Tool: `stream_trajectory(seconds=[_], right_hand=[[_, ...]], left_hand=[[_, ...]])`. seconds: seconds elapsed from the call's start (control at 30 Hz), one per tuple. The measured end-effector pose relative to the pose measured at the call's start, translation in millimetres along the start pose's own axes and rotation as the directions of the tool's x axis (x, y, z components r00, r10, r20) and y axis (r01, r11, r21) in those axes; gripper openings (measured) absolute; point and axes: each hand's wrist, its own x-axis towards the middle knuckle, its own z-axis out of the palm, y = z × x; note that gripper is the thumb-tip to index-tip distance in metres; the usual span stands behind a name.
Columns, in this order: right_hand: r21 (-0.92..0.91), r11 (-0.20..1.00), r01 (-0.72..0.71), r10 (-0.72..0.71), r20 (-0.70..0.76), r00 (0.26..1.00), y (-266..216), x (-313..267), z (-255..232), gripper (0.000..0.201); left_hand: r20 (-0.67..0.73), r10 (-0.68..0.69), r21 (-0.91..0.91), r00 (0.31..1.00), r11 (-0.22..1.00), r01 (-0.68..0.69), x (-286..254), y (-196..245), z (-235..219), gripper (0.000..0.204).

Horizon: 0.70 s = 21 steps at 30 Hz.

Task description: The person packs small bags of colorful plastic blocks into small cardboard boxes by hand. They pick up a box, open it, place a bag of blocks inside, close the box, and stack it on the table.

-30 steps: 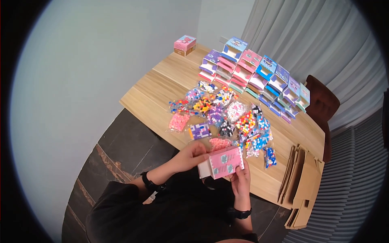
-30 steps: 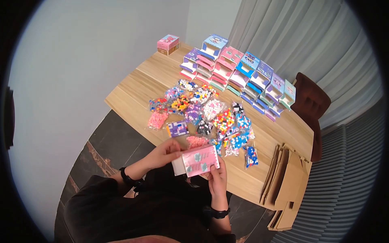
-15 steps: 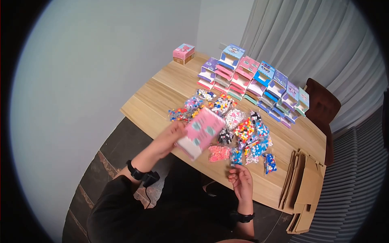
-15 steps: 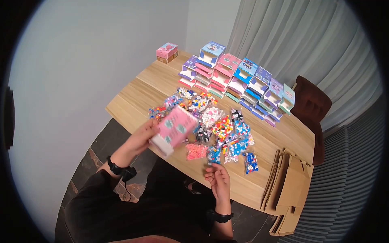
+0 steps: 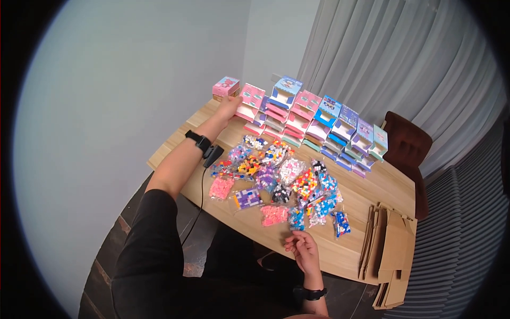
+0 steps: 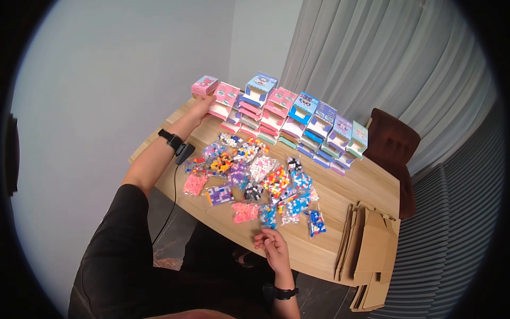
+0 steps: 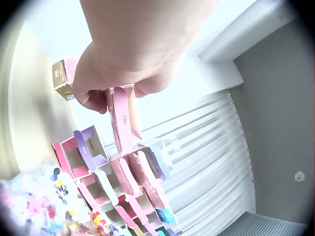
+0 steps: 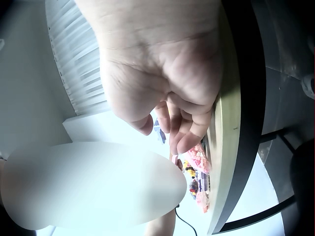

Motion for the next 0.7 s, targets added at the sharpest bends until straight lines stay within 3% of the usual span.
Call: stream_trajectory(seconds=[0.2,0.33,0.43,0.7], right_hand=[[0.013,1.000,-0.004,0.003,0.029,1.000,-2,-2,-1,0.034],[0.038,0.999,-0.008,0.007,0.031,0.999,-2,-2,-2,0.033],[0.063,0.998,-0.018,0.016,0.035,0.999,-3,-1,-3,0.033],[0.085,0.996,-0.027,0.026,0.016,1.000,-4,1,-1,0.033]], left_hand=[[-0.042,0.030,0.144,0.999,0.989,-0.024,87,-45,20,0.025],[0.069,-0.070,0.250,0.995,0.967,0.051,92,-42,19,0.030],[-0.009,0.024,0.111,1.000,0.994,-0.023,82,-44,30,0.028],[0.056,-0.026,0.086,0.998,0.996,0.021,80,-40,34,0.031]])
